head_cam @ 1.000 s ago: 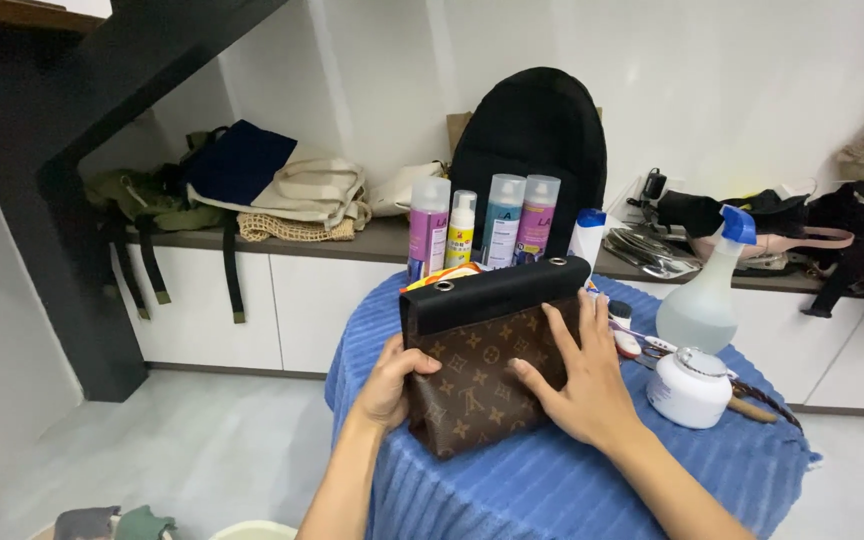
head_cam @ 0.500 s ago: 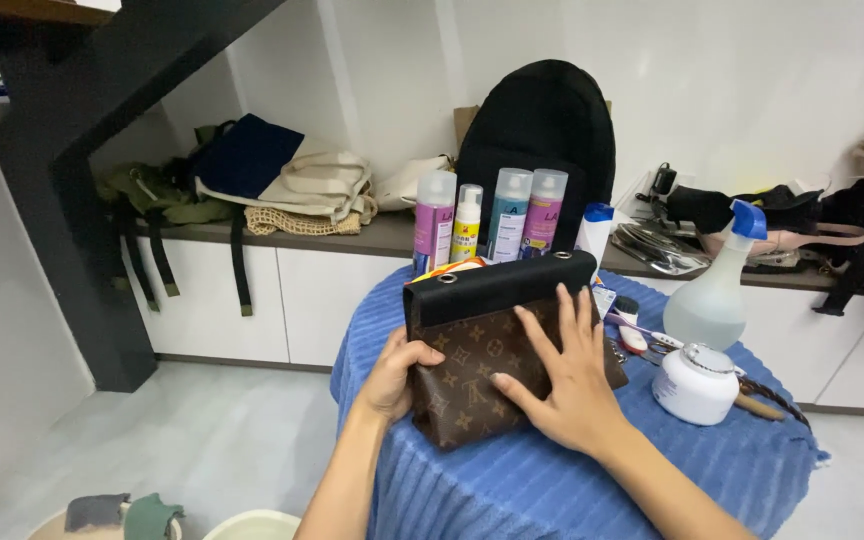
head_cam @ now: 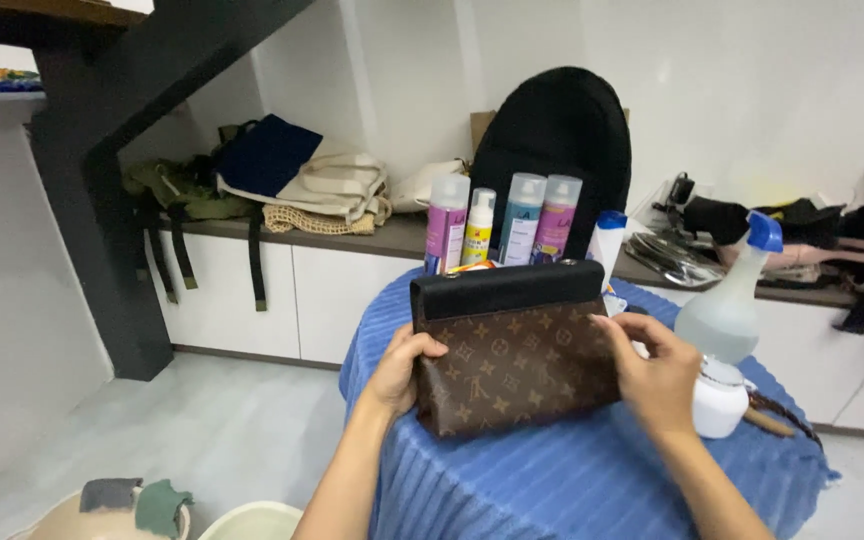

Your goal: Inspecting a leather handbag by repeatedly opening and closing the flap and checking the exterior surfaces.

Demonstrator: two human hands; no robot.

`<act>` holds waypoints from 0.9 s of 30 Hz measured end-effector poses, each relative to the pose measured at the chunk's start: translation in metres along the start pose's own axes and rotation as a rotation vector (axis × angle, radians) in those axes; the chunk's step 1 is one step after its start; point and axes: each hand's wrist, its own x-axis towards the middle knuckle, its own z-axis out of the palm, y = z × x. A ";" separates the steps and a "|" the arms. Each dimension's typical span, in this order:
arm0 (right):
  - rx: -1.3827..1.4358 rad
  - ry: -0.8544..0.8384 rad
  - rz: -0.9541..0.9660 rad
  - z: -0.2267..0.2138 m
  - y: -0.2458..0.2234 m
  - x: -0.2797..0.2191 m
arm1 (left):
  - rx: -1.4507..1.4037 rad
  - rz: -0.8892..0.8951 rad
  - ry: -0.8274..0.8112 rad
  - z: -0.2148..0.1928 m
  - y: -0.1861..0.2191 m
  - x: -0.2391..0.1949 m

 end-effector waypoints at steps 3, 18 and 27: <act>-0.071 -0.034 0.030 -0.008 0.016 0.010 | -0.040 -0.017 0.101 0.002 -0.005 0.004; -0.798 -0.832 0.156 0.003 -0.019 0.002 | 0.057 -0.035 0.003 0.000 0.010 -0.004; -0.756 -0.835 0.043 0.010 -0.012 -0.001 | 0.034 -0.006 -0.037 -0.002 0.009 -0.003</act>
